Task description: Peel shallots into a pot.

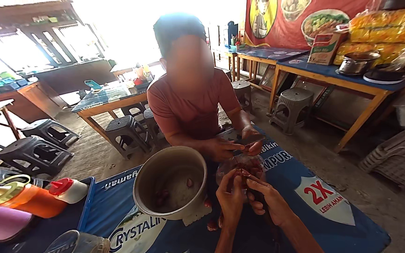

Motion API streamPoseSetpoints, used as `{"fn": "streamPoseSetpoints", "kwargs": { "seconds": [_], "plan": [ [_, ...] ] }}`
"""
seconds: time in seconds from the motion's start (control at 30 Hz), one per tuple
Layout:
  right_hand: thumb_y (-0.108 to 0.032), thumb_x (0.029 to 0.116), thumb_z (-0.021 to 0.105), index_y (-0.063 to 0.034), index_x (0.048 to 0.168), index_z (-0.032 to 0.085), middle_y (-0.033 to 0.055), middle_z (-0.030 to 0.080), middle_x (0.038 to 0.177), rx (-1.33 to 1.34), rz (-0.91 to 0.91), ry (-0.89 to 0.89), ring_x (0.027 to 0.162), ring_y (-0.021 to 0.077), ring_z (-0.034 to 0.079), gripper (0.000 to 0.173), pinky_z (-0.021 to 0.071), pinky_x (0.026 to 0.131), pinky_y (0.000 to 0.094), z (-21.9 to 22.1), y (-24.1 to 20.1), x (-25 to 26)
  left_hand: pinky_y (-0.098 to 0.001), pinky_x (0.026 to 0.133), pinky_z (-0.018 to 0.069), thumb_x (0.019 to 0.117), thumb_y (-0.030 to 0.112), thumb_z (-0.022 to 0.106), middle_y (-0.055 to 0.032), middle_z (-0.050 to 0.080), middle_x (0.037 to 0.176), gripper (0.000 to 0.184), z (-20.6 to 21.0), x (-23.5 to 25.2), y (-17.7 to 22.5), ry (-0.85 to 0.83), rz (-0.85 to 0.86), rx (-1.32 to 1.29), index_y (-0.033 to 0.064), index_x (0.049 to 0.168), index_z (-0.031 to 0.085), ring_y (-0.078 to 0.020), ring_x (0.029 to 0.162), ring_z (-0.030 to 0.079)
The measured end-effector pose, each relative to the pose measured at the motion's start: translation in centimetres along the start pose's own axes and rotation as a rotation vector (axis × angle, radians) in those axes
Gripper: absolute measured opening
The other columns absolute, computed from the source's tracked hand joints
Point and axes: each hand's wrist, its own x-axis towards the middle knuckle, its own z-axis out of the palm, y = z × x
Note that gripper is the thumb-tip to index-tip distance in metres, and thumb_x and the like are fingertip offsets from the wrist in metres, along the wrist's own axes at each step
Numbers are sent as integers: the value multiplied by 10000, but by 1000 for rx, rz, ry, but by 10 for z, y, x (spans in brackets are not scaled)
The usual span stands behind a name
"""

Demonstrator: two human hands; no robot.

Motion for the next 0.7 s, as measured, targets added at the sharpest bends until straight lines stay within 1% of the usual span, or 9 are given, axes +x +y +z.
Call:
{"fn": "streamPoseSetpoints", "kwargs": {
  "seconds": [0.07, 0.13, 0.2, 0.27, 0.37, 0.47, 0.57, 0.63, 0.7],
  "plan": [
    [-240, 1096, 389, -158, 1448, 502, -8, 507, 636, 67, 38, -64, 403, 36, 446, 379, 390, 357, 164, -5, -1, 2, -235, 826, 591, 994, -7, 566, -103, 738, 1001, 218, -4, 4, 5, -11, -160, -124, -99, 1168, 662, -87, 885, 709],
    [-250, 1099, 377, -169, 1453, 491, -8, 504, 644, 83, 47, -78, 408, 33, 447, 380, 389, 360, 161, -7, -2, 4, -270, 864, 586, 1015, 0, 523, -126, 734, 1028, 243, -8, 7, 4, -10, -280, -209, -102, 1197, 648, -126, 930, 709],
    [-225, 1095, 405, -165, 1473, 504, 0, 516, 651, 10, -3, -38, 416, 47, 456, 395, 395, 361, 175, -6, -2, 3, -298, 886, 588, 1029, -4, 493, -144, 730, 1044, 254, -10, 10, 4, -7, -354, -256, -111, 1214, 632, -153, 952, 714],
    [-207, 1094, 421, -156, 1493, 488, 5, 527, 654, -63, -44, -26, 424, 57, 460, 408, 398, 368, 186, -4, -2, 1, -304, 890, 590, 1038, -7, 479, -145, 726, 1048, 259, -10, 12, 6, -9, -391, -272, -112, 1229, 619, -159, 944, 717],
    [-190, 1079, 447, -167, 1524, 466, 10, 539, 678, -124, -77, -59, 434, 67, 465, 446, 402, 374, 193, -3, -2, -1, -294, 891, 582, 1045, 4, 473, -136, 722, 1054, 269, -10, 13, 5, -29, -402, -268, -108, 1240, 620, -147, 941, 709],
    [-177, 1071, 459, -172, 1559, 427, 10, 556, 708, -188, -115, -106, 439, 68, 466, 490, 405, 377, 195, -3, 0, 1, -258, 857, 572, 1034, 12, 509, -102, 727, 1023, 251, -9, 12, 7, -31, -393, -235, -96, 1217, 643, -106, 906, 694],
    [-164, 1063, 482, -168, 1570, 412, 12, 585, 751, -247, -154, -112, 450, 67, 476, 512, 413, 382, 196, -4, 4, 4, -239, 824, 573, 1028, 15, 530, -91, 732, 989, 235, -9, 11, 7, -33, -370, -219, -99, 1193, 652, -88, 870, 692],
    [-160, 1056, 494, -167, 1565, 420, 14, 609, 790, -267, -163, -113, 456, 62, 486, 515, 419, 379, 193, -5, 5, 5, -217, 809, 564, 1029, 18, 520, -81, 730, 984, 241, -10, 11, 5, -53, -339, -181, -102, 1192, 649, -67, 857, 683],
    [-176, 1055, 496, -172, 1568, 419, 8, 595, 766, -280, -151, -121, 447, 64, 481, 519, 419, 375, 196, -6, 5, 6, -199, 793, 557, 1031, 30, 503, -64, 725, 974, 255, -13, 12, 4, -87, -304, -123, -99, 1194, 650, -40, 838, 673]
  ]
}}
